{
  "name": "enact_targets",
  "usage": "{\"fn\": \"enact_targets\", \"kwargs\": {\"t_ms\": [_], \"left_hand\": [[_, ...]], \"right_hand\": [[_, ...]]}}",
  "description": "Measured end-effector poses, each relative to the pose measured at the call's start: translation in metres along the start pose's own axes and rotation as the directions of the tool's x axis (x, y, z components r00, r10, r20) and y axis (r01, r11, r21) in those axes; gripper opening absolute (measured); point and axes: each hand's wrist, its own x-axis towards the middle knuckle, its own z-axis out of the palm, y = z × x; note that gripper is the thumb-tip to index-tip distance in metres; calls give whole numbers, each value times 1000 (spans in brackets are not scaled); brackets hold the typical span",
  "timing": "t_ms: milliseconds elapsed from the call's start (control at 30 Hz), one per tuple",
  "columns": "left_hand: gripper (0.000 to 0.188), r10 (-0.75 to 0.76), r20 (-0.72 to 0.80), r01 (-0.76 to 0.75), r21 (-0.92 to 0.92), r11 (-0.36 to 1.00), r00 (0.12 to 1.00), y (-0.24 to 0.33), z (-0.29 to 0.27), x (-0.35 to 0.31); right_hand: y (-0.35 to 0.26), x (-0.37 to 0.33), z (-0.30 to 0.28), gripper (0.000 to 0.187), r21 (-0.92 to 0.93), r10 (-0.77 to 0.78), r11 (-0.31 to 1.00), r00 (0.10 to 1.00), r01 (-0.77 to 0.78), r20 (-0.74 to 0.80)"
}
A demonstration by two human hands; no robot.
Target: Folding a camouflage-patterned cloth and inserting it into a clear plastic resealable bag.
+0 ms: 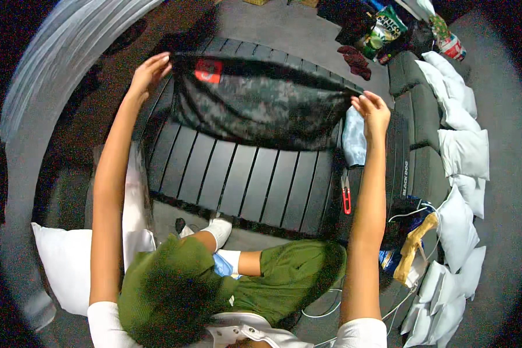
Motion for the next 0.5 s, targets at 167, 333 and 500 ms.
{"fn": "enact_targets", "kwargs": {"t_ms": [167, 333, 500], "left_hand": [[23, 168, 11, -168, -35, 985, 986, 32, -7, -8], [24, 73, 102, -104, 348, 932, 992, 28, -38, -76], [17, -188, 179, 61, 547, 835, 966, 6, -72, -160]], "right_hand": [[-32, -28, 2, 16, 4, -141, 990, 989, 142, -50], [-14, -84, -33, 12, -112, -120, 986, 991, 127, 65], [22, -156, -55, 8, -294, 89, 955, 982, -37, 168]]}}
